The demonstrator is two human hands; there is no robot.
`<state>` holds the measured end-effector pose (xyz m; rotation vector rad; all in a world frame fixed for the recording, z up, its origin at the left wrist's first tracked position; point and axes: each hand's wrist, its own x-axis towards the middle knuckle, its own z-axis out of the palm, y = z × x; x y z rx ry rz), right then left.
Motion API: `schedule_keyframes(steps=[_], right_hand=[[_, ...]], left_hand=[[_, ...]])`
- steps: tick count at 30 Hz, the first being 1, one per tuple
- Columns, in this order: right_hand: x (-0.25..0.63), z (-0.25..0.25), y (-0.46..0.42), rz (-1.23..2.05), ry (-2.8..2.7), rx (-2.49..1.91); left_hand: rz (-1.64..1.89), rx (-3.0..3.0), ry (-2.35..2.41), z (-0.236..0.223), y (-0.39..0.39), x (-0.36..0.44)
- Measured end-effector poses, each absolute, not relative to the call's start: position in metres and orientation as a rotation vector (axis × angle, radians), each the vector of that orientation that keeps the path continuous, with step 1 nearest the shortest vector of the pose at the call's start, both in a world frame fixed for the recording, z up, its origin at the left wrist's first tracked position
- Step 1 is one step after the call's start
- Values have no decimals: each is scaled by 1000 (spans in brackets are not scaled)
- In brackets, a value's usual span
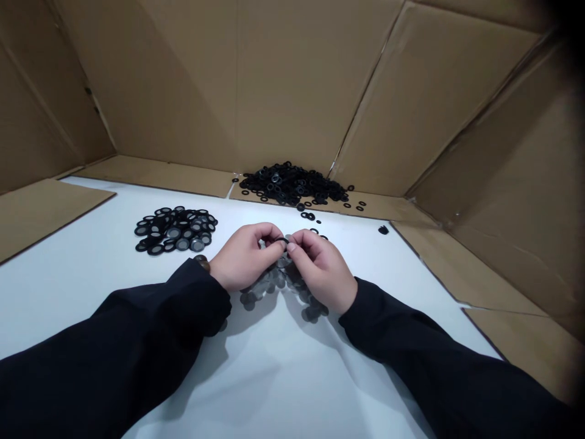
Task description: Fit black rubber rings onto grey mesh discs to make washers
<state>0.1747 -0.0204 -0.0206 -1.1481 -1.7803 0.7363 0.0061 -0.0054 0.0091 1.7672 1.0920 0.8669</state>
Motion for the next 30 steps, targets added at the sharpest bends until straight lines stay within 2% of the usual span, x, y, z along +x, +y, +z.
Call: schedule_keyframes(steps=[13, 21, 30], right_hand=[[175, -25, -20, 747, -1724, -1119], [176, -19, -18, 222, -1941, -1004], [185, -22, -15, 217, -2036, -827]], left_hand=[[839, 1730, 1067, 7, -3, 6], [839, 1673, 1012, 6, -4, 7], [820, 1628, 977, 5, -5, 6]])
